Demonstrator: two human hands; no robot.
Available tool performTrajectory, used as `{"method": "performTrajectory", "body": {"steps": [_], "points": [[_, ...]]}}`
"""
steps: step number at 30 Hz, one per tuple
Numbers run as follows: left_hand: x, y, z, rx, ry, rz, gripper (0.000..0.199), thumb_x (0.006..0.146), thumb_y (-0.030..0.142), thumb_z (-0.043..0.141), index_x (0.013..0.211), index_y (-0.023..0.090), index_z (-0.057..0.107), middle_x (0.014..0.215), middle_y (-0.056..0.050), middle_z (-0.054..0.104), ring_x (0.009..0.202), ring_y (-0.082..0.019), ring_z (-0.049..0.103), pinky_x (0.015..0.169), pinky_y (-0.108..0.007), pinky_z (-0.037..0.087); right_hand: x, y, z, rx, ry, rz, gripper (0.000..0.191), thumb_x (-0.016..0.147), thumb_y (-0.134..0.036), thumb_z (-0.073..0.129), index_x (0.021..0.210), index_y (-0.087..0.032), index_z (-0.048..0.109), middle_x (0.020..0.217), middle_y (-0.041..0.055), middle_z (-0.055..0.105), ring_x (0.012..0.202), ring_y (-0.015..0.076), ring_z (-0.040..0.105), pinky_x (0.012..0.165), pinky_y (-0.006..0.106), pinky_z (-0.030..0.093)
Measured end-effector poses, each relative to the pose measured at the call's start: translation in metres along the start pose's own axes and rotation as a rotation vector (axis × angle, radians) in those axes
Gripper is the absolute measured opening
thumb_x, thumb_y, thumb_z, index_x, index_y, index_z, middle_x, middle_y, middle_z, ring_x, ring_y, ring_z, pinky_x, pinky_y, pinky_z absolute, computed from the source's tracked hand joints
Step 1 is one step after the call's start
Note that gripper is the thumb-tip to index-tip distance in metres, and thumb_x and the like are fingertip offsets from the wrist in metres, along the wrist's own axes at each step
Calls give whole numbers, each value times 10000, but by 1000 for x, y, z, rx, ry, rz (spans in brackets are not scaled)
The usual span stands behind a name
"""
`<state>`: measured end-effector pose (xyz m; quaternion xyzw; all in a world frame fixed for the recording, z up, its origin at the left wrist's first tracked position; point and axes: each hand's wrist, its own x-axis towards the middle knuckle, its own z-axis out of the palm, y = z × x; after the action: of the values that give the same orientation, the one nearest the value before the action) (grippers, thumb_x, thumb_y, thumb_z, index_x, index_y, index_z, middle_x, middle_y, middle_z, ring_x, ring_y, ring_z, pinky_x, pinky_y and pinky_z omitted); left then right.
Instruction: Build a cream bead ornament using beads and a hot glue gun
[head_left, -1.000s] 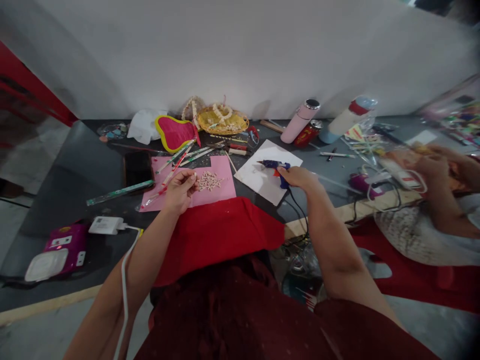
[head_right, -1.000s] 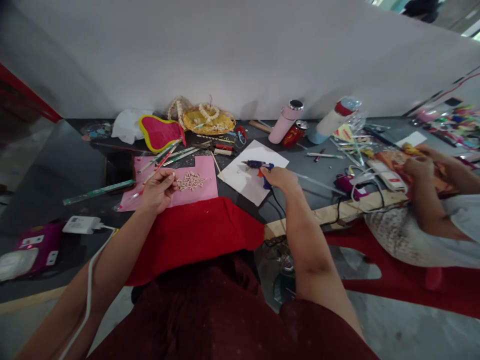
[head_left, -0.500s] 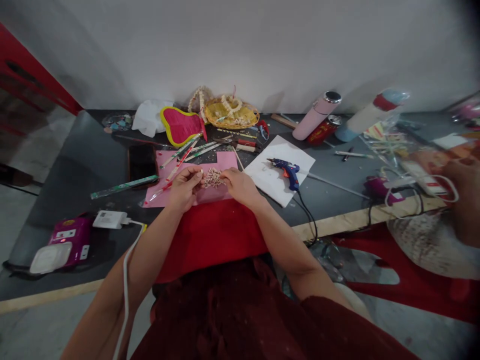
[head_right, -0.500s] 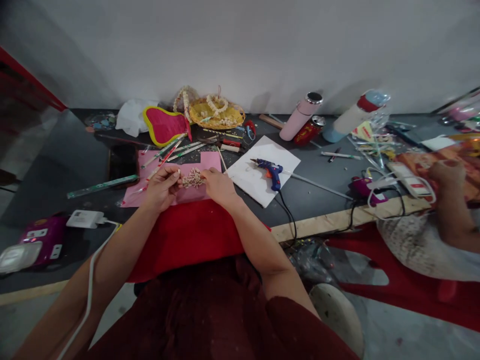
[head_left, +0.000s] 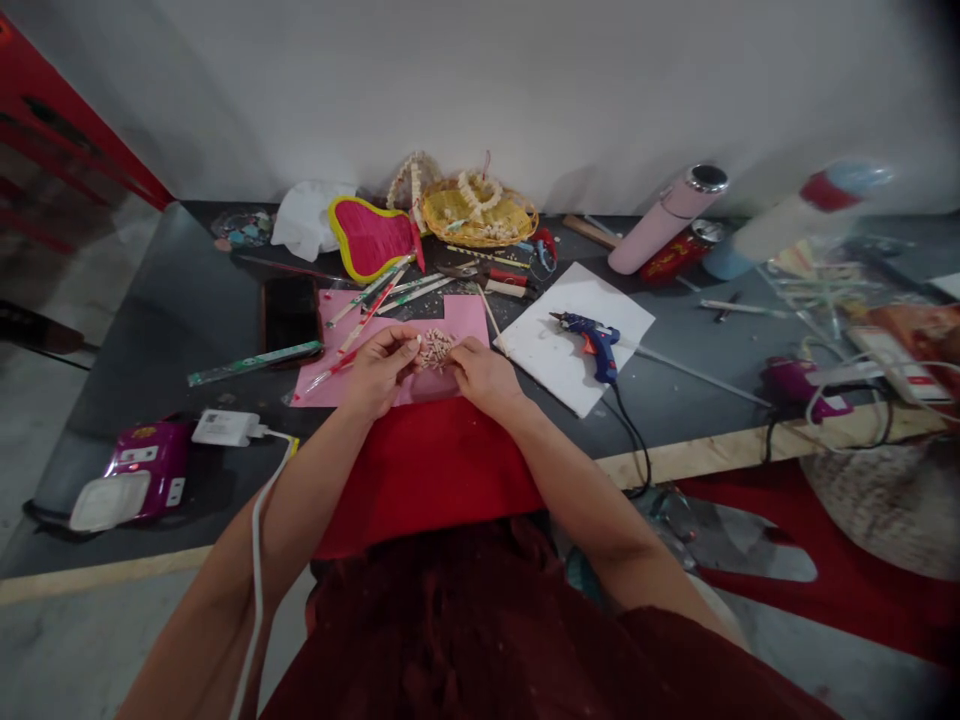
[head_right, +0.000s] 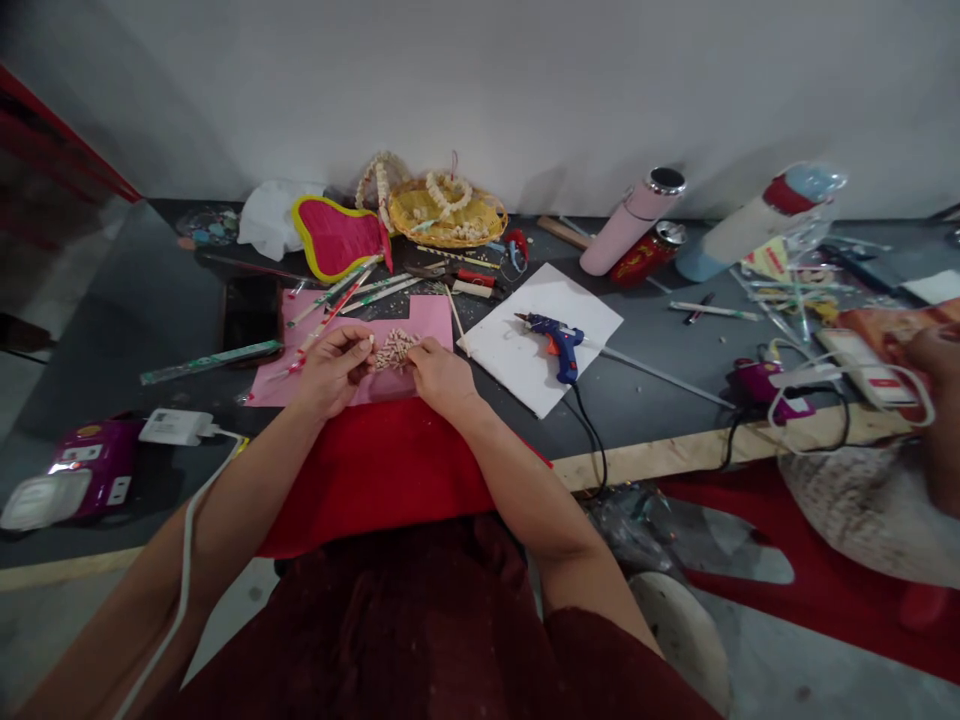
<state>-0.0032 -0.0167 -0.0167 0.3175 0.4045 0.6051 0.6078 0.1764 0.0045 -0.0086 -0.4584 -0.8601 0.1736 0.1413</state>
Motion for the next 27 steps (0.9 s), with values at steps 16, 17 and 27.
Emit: {"method": "performTrajectory", "body": {"steps": [16, 17, 27], "points": [[-9, -2, 8, 237, -77, 118, 183, 700, 237, 710, 856, 163, 651, 682, 3, 623, 584, -88, 564, 541, -203, 466, 2, -19, 5, 1048, 216, 119, 200, 834, -378, 547, 847, -179, 552, 638, -39, 519, 544, 72, 464, 542, 215, 389], [-9, -2, 8, 246, -82, 122, 183, 701, 239, 711, 853, 162, 646, 675, 7, 619, 581, -86, 563, 544, -204, 470, 2, -19, 4, 1036, 227, 115, 201, 832, -376, 549, 841, -175, 557, 652, -37, 522, 556, 71, 460, 548, 212, 385], [-10, -3, 9, 287, -97, 142, 180, 702, 242, 710, 835, 153, 627, 653, 10, 609, 581, -83, 562, 547, -200, 468, 3, -20, 9, 985, 238, 69, 205, 837, -379, 543, 826, -174, 556, 752, -6, 573, 670, 98, 501, 633, 234, 407]]}}
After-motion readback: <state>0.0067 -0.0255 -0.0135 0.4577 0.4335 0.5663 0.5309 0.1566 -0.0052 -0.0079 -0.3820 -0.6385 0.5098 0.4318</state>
